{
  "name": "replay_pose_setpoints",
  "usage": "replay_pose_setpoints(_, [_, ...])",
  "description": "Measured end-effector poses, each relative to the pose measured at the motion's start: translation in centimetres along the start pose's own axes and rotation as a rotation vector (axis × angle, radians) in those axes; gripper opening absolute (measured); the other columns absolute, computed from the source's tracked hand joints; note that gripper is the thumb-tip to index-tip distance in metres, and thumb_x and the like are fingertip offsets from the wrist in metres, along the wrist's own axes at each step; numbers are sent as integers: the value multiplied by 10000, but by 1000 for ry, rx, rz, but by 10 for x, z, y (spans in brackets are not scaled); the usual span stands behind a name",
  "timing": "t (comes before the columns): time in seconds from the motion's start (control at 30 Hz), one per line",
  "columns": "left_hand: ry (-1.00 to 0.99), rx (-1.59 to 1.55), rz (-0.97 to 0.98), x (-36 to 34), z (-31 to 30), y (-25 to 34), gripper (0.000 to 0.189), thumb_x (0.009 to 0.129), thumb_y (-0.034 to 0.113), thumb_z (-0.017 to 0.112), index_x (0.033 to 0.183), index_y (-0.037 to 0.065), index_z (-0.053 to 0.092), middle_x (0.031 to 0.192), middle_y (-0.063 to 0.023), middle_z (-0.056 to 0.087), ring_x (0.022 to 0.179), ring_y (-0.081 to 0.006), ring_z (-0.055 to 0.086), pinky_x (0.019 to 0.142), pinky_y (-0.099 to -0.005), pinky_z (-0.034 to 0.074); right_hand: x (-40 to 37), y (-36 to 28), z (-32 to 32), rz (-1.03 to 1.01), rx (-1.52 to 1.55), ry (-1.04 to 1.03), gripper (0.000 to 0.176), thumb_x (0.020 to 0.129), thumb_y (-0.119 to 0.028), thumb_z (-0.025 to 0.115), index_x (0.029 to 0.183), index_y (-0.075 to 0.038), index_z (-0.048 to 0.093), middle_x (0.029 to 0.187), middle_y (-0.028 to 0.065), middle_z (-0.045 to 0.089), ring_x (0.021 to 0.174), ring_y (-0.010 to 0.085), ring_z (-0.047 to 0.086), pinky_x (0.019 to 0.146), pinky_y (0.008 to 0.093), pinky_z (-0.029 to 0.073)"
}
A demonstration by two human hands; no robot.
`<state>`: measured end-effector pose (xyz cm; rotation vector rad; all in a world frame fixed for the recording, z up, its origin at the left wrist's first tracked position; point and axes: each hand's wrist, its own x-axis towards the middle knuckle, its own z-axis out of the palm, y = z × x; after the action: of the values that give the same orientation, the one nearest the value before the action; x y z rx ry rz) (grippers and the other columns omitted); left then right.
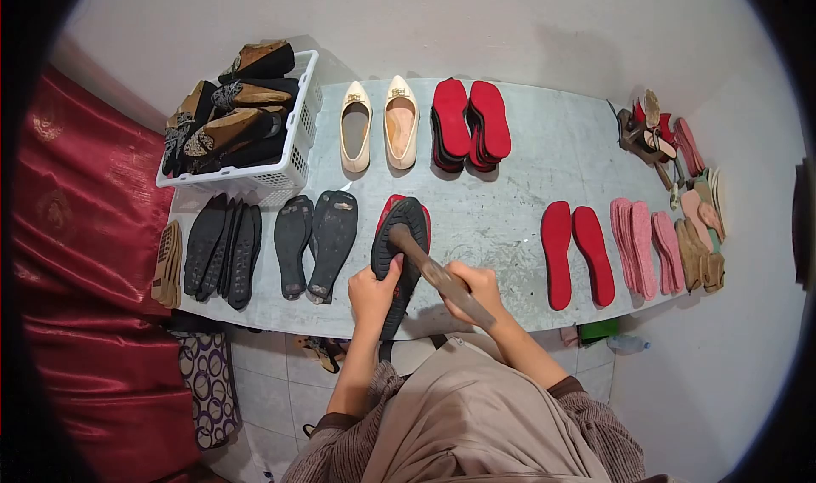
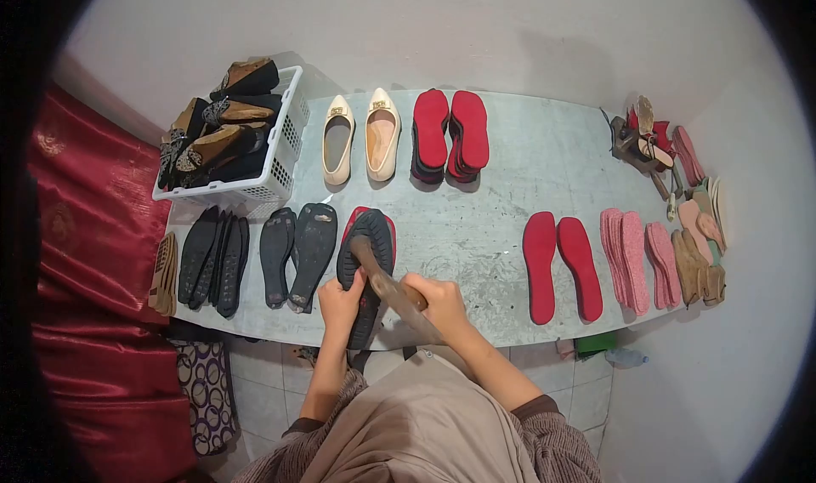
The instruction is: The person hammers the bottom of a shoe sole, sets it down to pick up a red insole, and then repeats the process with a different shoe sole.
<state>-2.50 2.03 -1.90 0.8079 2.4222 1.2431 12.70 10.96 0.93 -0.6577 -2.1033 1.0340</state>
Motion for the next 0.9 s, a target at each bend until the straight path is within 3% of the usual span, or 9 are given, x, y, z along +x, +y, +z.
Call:
replay_pose_setpoints(0.13, [-84, -23, -62, -3, -5, 10, 466, 758, 452, 645, 644, 0, 648, 489, -117, 571, 488, -258, 601, 494, -350, 444, -2, -4, 5, -35, 109, 6, 89, 672, -46, 617, 736, -50, 556, 518, 94, 482, 436, 245, 516, 445, 299, 411])
replay_pose_setpoints(0.2, [-89, 49, -49, -2, -1, 3, 455, 761, 444, 645, 666, -1, 656, 504, -124, 579, 500, -257, 607, 502, -352, 447, 2, -15, 3, 215, 71, -57, 98, 712, -96, 626, 750, -63, 542, 567, 140, 516, 502, 318, 553, 467, 325, 428])
replay_pose_setpoints(0.3, [-28, 14, -5, -3, 3, -6, 455, 760, 447, 645, 684, -1, 663, 519, -131, 587, 511, -264, 611, 506, -354, 448, -2, -11, 5, 44, -17, 60, 66, 722, -75, 603, 742, -66, 541, 557, 138, 502, 491, 321, 539, 458, 319, 427])
replay_pose_setpoints(0.37, [-29, -50, -47, -5, 3, -5, 456, 761, 451, 643, 698, 0, 668, 535, -141, 593, 523, -270, 615, 514, -354, 451, -6, -3, 4, 96, 53, 39, 69, 715, -60, 606, 740, -69, 542, 553, 130, 502, 487, 322, 534, 451, 314, 427])
replay_pose_setpoints(0.47, [1, -31, 57, 0, 2, -3, 430, 788, 376, 644, 645, -30, 640, 466, -93, 560, 425, -179, 569, 441, -304, 415, 1, -2, 2, 130, 5, -61, 79, 719, -67, 612, 726, -76, 533, 550, 123, 509, 473, 324, 525, 441, 316, 422])
replay_pose_setpoints(0.53, [-99, 64, -9, 1, 0, -7, 445, 763, 442, 645, 701, 1, 667, 553, -145, 601, 534, -269, 620, 524, -351, 458, 0, -11, 4, 113, -97, 15, 133, 745, -34, 614, 675, -36, 501, 533, 122, 486, 443, 263, 512, 424, 308, 397])
replay_pose_setpoints(0.63, [-79, -51, -48, -1, 1, -4, 471, 754, 460, 646, 675, -4, 660, 540, -145, 593, 528, -283, 615, 523, -353, 458, -6, -6, 10, 81, 68, 166, 138, 753, -38, 619, 676, -37, 503, 527, 120, 478, 430, 265, 485, 421, 310, 390])
replay_pose_setpoints(0.77, [-86, -15, -4, -2, 7, -6, 486, 754, 471, 642, 663, -6, 654, 523, -142, 585, 527, -291, 612, 524, -353, 458, 0, -8, 5, 144, -59, 37, 145, 762, -46, 624, 674, -40, 509, 522, 113, 473, 435, 273, 504, 417, 312, 390])
replay_pose_setpoints(0.9, [-97, 13, -15, -1, 5, -5, 486, 763, 465, 638, 669, -12, 652, 509, -137, 578, 519, -288, 610, 521, -353, 457, -5, -10, 7, 70, -42, 206, 158, 785, -69, 624, 679, -36, 510, 531, 123, 477, 443, 285, 521, 417, 319, 391])
